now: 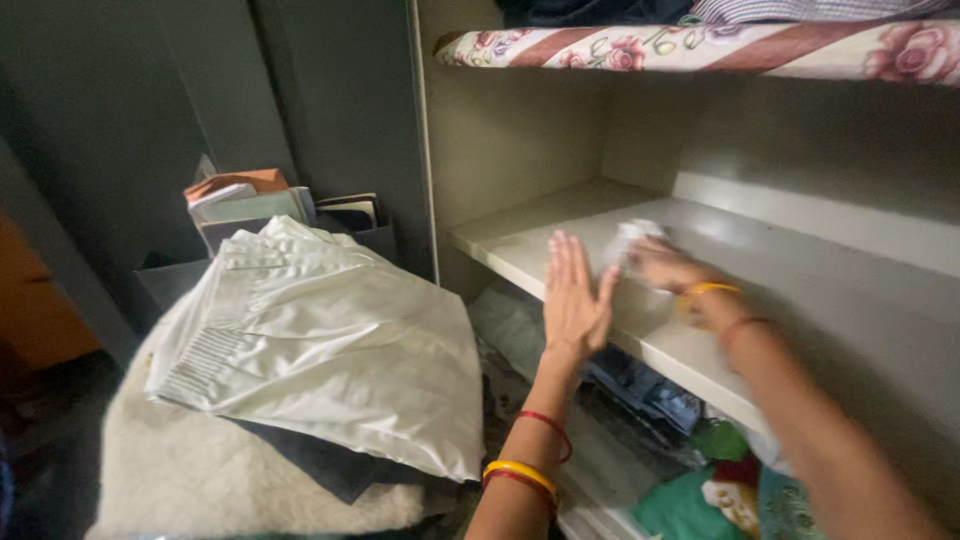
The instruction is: The person wipes a white shelf with a white cloth, moving the cloth back and forth across the surface. After cleaning, the person places folded white fabric items onto the shelf.
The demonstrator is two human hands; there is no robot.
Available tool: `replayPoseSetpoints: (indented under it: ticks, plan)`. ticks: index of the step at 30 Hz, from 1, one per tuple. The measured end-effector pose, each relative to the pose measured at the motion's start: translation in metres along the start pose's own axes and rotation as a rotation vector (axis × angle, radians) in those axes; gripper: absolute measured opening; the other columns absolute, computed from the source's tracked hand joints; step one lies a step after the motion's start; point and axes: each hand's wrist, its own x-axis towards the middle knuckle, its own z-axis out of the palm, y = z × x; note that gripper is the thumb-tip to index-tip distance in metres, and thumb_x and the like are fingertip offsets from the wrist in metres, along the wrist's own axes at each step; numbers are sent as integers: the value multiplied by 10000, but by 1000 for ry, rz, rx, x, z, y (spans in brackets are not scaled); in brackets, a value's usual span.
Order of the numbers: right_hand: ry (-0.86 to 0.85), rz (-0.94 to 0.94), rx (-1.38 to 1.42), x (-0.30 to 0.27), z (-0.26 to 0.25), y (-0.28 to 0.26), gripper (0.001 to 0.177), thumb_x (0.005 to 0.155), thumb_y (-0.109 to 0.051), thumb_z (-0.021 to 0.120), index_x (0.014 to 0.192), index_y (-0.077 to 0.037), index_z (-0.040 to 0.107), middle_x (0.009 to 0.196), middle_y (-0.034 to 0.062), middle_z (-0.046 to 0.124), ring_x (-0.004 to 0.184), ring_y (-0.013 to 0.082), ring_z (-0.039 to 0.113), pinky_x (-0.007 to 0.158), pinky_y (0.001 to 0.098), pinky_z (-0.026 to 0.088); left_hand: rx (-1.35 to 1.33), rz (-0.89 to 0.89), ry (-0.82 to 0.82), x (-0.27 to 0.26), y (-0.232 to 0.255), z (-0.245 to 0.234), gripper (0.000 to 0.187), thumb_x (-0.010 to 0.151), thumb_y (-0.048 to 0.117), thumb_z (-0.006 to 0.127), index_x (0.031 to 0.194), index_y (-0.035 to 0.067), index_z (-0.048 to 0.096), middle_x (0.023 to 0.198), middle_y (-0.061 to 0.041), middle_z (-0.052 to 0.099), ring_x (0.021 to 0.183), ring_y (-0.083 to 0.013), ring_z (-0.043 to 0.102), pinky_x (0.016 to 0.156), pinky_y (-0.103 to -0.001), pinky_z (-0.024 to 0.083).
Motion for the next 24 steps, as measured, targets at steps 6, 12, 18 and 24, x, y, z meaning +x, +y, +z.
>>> replayPoseSetpoints:
  ticks: [6,12,18,24]
  plan:
    - [-43,439,289,-161,-16,128,673,1040,-531,249,1561,-132,394,1705,117,192,1591,314,124,1290,431,127,248,123,-240,-4,23,29,964,972,742,114,1614,23,87,1713,-146,41,1589,-268,5,1268,-442,27]
    - [-91,506,139,-210,-11,153,611,1055,-461,268,1556,-135,395,1687,138,214,1563,318,172,1270,446,163,418,51,-373,-2,25,35,995,931,771,41,1626,62,92,1705,-123,68,1584,-246,13,1274,-430,22]
    - [68,-86,-6,-186,-20,67,477,1001,-223,381,1418,-42,526,1644,179,297,1544,313,232,1262,448,189,403,60,-320,-4,25,41,990,948,764,88,1619,37,97,1706,-145,72,1586,-250,16,1276,-430,20]
    - [-90,-85,341,-146,-93,-97,496,1116,-264,361,1486,63,401,1644,247,236,1548,320,232,1287,382,174,204,112,-113,-7,15,45,967,1000,704,140,1611,-45,107,1709,-223,59,1596,-304,16,1275,-456,26]
